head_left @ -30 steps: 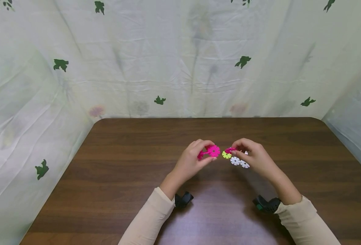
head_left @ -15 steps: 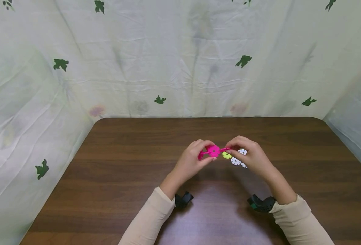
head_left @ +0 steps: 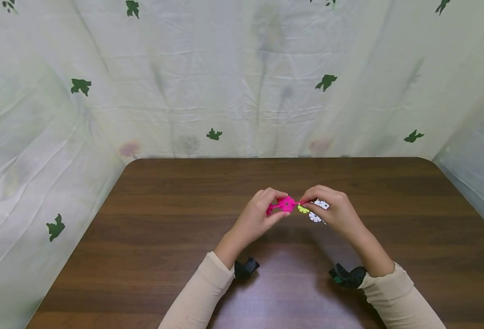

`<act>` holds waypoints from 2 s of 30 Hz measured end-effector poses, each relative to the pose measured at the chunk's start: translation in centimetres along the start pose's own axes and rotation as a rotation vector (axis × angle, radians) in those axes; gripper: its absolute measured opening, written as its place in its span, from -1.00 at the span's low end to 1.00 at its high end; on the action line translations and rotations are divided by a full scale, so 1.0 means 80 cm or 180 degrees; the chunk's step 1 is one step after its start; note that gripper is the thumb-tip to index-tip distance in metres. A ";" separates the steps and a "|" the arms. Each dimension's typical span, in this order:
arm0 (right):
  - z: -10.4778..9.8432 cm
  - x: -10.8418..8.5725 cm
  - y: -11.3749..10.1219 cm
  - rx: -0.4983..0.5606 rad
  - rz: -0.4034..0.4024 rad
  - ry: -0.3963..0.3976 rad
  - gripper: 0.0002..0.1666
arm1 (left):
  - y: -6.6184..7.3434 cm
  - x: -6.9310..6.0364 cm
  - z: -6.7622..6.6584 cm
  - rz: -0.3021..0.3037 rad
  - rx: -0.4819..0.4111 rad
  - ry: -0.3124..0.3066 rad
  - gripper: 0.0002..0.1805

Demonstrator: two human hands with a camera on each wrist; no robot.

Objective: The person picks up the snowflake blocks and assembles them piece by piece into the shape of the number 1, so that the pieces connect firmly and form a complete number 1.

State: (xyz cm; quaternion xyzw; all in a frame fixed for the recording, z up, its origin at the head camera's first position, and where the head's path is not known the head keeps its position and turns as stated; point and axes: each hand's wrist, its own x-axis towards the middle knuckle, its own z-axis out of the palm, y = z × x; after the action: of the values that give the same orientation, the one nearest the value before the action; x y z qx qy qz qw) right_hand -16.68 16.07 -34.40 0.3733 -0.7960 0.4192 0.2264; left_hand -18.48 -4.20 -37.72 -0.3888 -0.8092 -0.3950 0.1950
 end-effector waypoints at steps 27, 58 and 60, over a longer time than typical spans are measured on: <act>0.011 -0.013 0.027 0.0192 0.0283 -0.0068 -0.71 | -0.008 0.001 -0.003 0.0011 0.0066 -0.0109 -0.54; 0.003 -0.006 -0.008 0.0836 0.1259 -0.0185 -0.70 | 0.000 -0.002 0.000 0.0323 0.0739 0.0151 -0.63; -0.004 -0.009 -0.005 0.0649 0.1243 -0.0156 -0.68 | -0.001 -0.001 -0.001 0.0319 0.0735 0.0148 -0.62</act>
State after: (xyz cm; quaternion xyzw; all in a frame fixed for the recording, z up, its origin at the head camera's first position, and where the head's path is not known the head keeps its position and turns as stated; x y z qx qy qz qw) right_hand -15.90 16.42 -34.48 0.2431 -0.8119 0.5243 0.0826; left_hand -18.45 -4.32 -37.79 -0.3944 -0.8241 -0.2978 0.2767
